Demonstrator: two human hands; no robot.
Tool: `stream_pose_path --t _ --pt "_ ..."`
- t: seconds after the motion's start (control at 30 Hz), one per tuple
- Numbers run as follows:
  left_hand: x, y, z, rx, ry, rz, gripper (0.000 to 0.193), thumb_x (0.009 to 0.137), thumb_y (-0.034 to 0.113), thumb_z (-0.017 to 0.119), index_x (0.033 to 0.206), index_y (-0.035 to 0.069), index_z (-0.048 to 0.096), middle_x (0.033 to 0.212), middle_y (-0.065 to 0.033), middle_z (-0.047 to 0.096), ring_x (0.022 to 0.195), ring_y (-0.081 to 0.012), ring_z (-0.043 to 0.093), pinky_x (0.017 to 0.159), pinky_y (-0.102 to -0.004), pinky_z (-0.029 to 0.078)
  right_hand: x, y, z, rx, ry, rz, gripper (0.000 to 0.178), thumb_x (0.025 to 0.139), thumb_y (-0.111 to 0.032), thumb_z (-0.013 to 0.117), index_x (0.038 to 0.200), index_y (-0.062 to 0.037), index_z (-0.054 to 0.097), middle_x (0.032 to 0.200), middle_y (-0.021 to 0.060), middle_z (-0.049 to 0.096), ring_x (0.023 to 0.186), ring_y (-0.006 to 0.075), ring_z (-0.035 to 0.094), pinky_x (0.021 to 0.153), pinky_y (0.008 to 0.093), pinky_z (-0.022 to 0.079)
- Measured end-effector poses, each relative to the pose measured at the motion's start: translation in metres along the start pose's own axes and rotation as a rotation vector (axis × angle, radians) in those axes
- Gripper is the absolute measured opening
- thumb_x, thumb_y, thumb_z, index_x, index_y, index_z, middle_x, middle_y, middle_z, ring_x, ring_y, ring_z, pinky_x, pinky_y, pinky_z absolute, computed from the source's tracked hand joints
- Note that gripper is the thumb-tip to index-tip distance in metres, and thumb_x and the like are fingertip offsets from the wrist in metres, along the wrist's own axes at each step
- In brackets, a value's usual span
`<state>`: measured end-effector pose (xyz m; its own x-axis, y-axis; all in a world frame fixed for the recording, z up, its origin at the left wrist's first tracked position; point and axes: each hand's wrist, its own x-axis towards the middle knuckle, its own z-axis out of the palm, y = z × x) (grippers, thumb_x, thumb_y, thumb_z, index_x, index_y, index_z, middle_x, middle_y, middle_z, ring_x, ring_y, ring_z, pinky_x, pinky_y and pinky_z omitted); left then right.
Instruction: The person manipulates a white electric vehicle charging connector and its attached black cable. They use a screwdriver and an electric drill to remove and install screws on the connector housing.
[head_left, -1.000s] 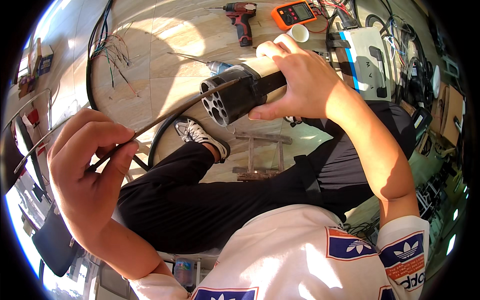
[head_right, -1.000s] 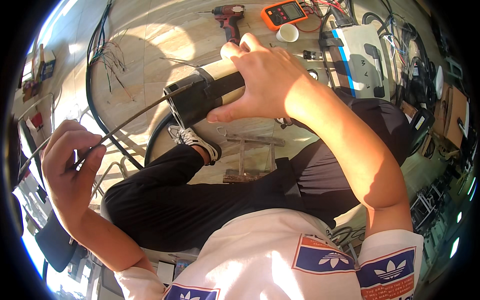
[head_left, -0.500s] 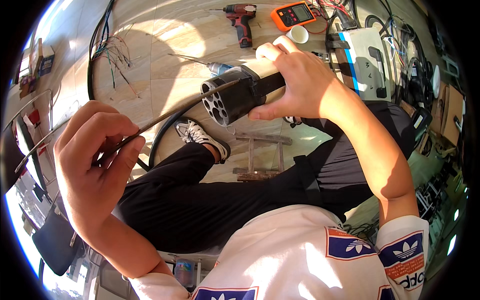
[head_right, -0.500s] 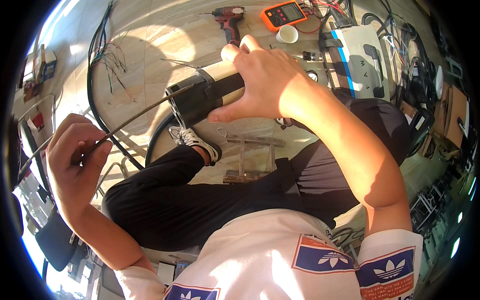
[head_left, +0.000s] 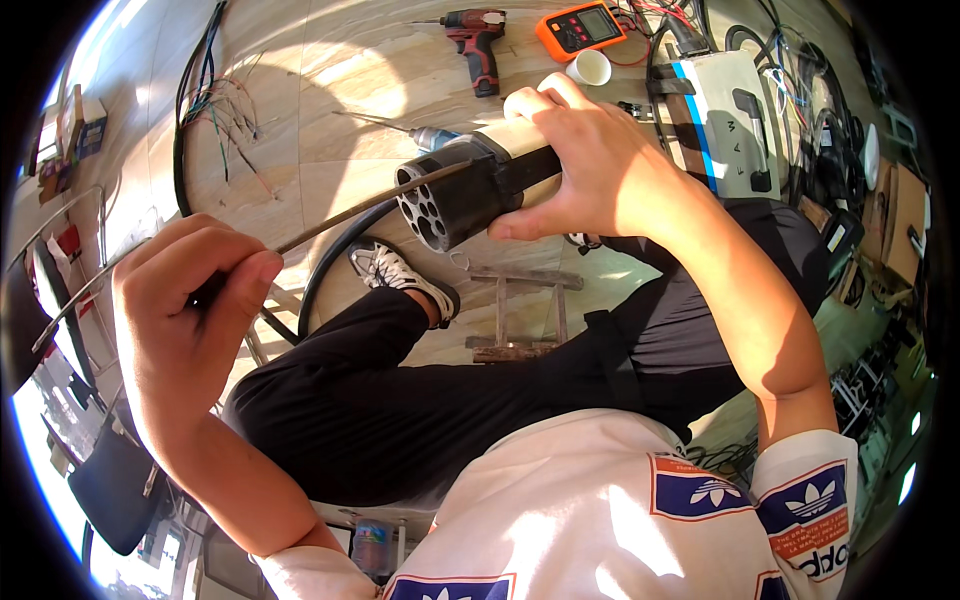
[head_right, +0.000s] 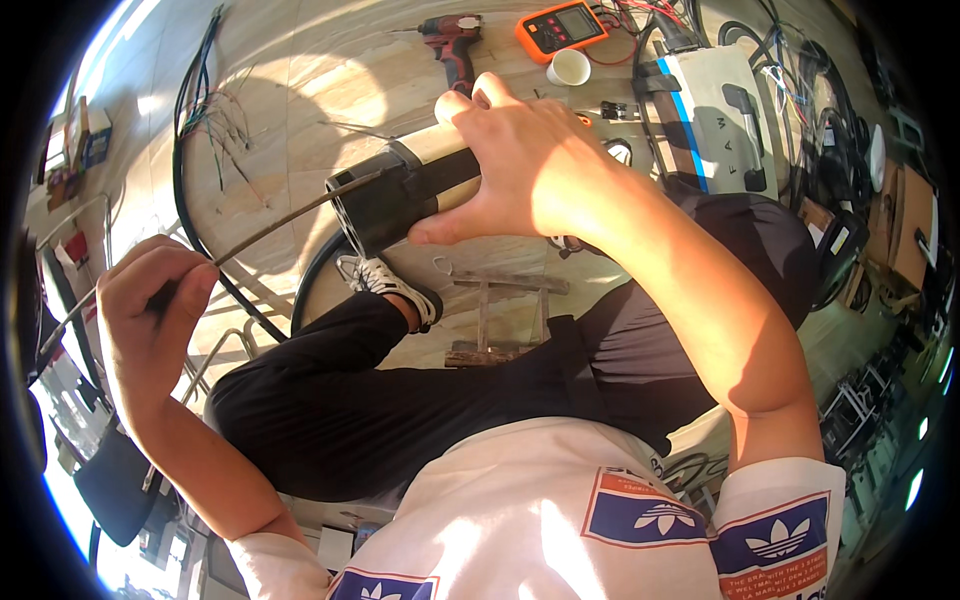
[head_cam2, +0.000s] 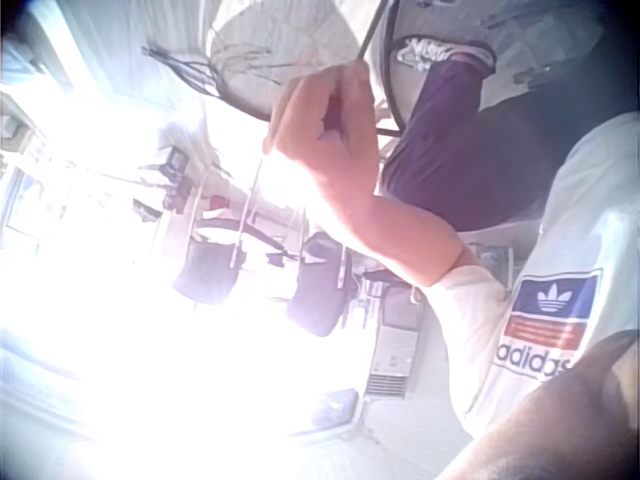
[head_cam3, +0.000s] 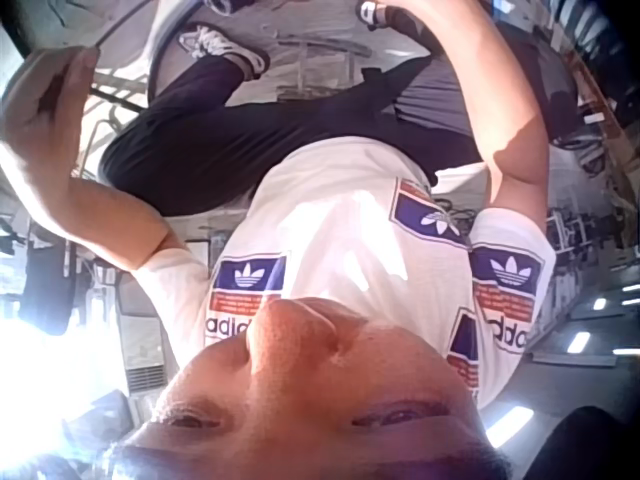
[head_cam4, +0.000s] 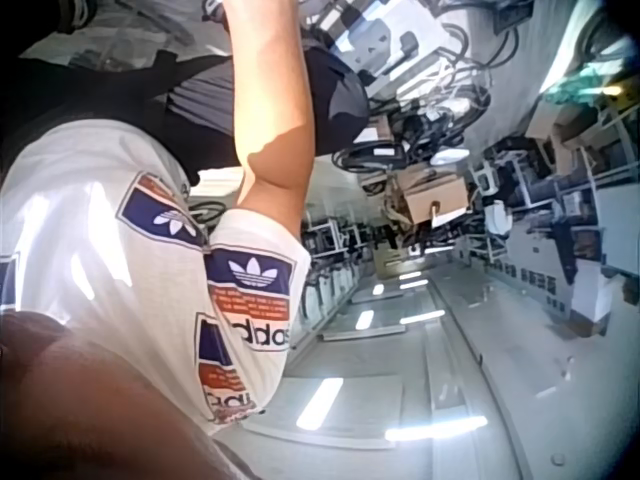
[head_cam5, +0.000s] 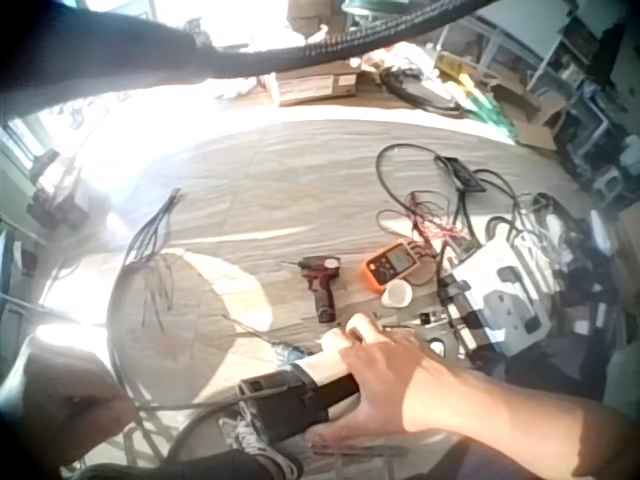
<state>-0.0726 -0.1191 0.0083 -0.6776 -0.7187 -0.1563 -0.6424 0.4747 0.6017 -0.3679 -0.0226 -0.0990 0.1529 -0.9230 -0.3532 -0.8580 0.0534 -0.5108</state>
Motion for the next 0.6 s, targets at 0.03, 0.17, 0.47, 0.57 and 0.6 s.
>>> stream_pose_path --t 0.03,0.17,0.47,0.57,0.6 --pt "0.000 0.001 0.000 0.008 0.000 0.005 0.011 0.079 -0.001 0.077 0.079 -0.004 0.067 0.070 -0.0086 0.062 0.058 -0.0156 0.055 0.055 -0.0273 0.042 0.000 0.000 0.000 -0.003 -0.006 -0.002 0.108 0.062 -0.073 0.080 0.131 0.0057 0.054 0.121 0.0266 0.057 0.102 0.0449 0.067 0.087 0.0503 0.057" --pt "0.002 0.002 0.000 0.003 0.004 -0.002 0.011 0.076 -0.003 0.078 0.079 -0.003 0.067 0.070 -0.0079 0.062 0.058 -0.0142 0.055 0.055 -0.0266 0.042 0.001 0.002 0.001 -0.021 -0.008 -0.011 0.110 0.061 -0.075 0.080 0.131 0.0062 0.054 0.119 0.0270 0.058 0.101 0.0446 0.068 0.086 0.0499 0.057" --pt "0.002 0.010 0.002 -0.001 0.031 0.012 0.015 0.073 -0.008 0.078 0.078 -0.003 0.065 0.071 -0.0068 0.062 0.059 -0.0128 0.056 0.054 -0.0254 0.043 0.001 0.000 -0.001 -0.057 -0.023 -0.005 0.107 0.062 -0.076 0.079 0.126 0.0063 0.055 0.118 0.0266 0.058 0.102 0.0439 0.068 0.088 0.0505 0.057" --pt "0.001 0.014 0.000 0.007 0.026 -0.034 0.016 0.072 -0.008 0.078 0.078 -0.003 0.064 0.072 -0.0063 0.062 0.060 -0.0121 0.058 0.054 -0.0258 0.044 0.001 0.000 -0.001 -0.053 -0.017 -0.008 0.104 0.063 -0.076 0.078 0.124 0.0060 0.056 0.116 0.0263 0.059 0.102 0.0441 0.067 0.089 0.0508 0.056" --pt "0.000 0.014 0.001 0.009 0.029 -0.031 0.017 0.072 -0.008 0.079 0.078 -0.003 0.064 0.072 -0.0064 0.062 0.060 -0.0125 0.058 0.054 -0.0258 0.045 0.001 0.001 0.000 -0.050 -0.012 -0.012 0.104 0.063 -0.076 0.078 0.123 0.0059 0.056 0.115 0.0262 0.059 0.101 0.0441 0.067 0.089 0.0509 0.056"
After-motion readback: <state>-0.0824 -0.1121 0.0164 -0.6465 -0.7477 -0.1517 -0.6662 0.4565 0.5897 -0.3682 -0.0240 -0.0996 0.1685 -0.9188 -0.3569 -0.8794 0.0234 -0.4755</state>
